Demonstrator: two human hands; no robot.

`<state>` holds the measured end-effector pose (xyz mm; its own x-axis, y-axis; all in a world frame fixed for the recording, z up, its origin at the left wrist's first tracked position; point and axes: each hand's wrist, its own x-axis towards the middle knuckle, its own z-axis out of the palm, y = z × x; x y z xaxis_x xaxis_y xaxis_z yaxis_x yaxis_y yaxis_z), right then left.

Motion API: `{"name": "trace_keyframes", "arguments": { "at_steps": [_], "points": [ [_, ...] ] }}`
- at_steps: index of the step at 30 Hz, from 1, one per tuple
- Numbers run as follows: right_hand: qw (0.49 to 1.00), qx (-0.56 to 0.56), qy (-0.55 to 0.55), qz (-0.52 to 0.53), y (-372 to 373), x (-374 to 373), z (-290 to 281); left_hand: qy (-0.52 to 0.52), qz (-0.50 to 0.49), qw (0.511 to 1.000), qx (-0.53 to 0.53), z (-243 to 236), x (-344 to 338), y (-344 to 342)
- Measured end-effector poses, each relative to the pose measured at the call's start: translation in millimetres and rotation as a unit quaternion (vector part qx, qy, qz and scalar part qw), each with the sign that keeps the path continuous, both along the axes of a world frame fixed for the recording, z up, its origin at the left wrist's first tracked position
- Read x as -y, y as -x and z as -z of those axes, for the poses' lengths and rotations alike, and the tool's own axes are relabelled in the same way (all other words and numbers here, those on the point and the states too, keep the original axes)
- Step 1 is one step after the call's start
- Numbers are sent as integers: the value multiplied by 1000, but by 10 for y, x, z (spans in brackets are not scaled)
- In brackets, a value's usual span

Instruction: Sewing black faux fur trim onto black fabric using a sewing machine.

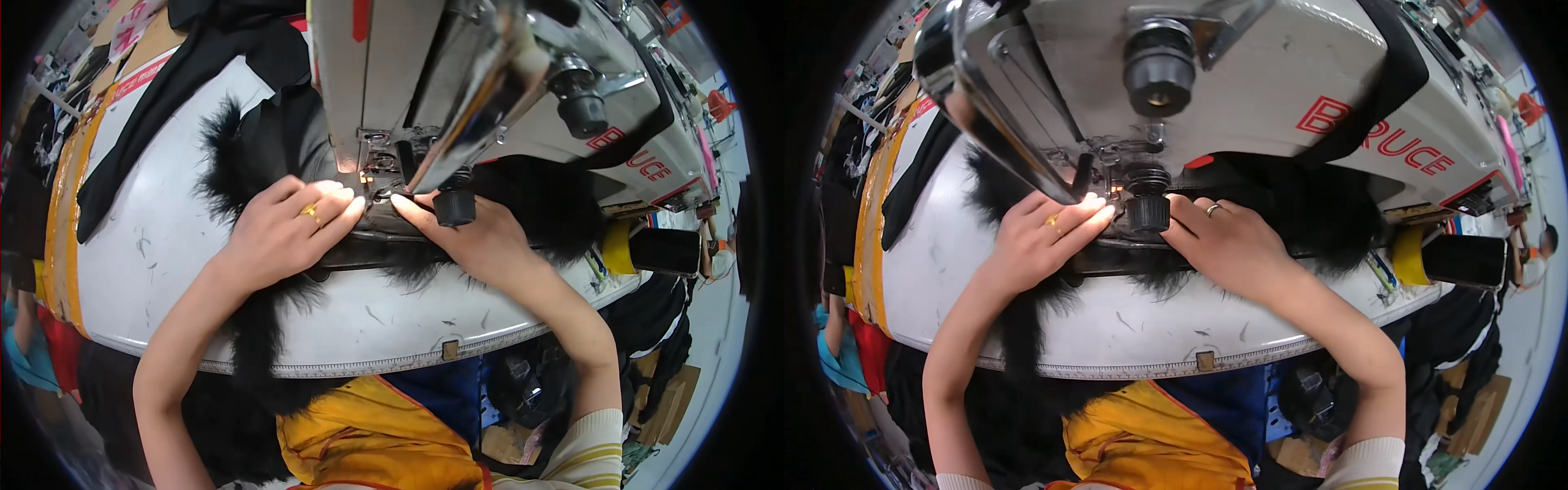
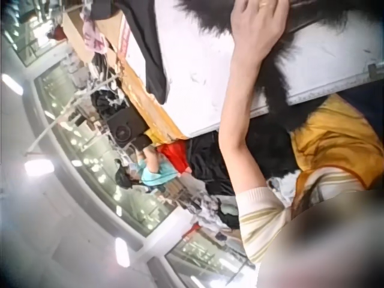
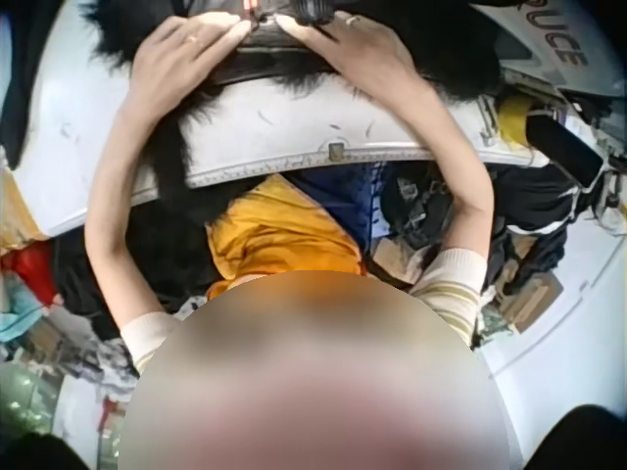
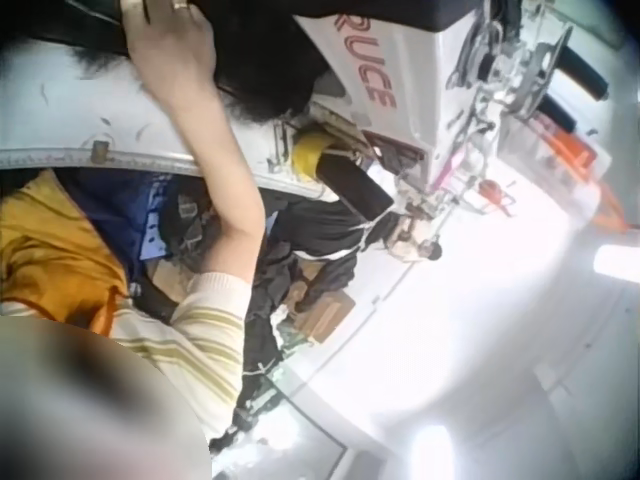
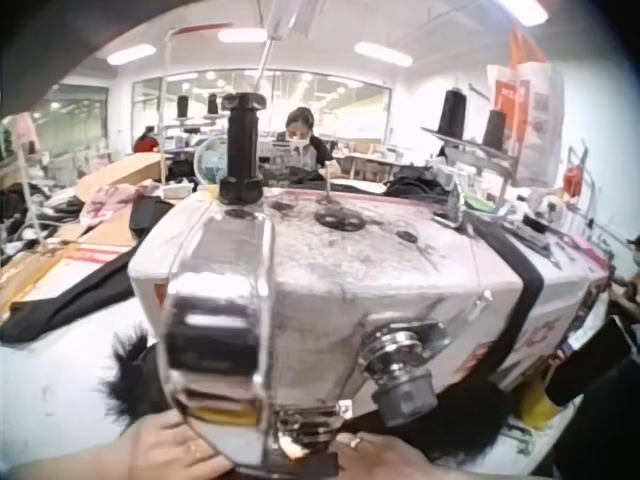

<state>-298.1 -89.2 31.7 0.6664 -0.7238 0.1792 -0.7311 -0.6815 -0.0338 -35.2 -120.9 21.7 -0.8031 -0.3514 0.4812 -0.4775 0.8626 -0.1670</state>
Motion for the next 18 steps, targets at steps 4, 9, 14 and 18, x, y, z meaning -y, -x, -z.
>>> {"name": "trace_keyframes", "arguments": {
  "at_steps": [4, 9, 14, 18],
  "points": [
    [998, 10, 54, -18, -66, -67, -19, -93, 5, 994, -48, -22, -121, -47],
    [990, -47, 100, -84, -152, -109, -10, -23, 16, 1000, -3, -6, -173, 26],
    [994, -39, 101, -12, -152, -158, 55, -92, -9, 995, -35, -36, -220, -56],
    [992, -15, 122, 10, -117, -154, 87, -104, -30, 994, -26, -55, -276, -56]
  ]
}}
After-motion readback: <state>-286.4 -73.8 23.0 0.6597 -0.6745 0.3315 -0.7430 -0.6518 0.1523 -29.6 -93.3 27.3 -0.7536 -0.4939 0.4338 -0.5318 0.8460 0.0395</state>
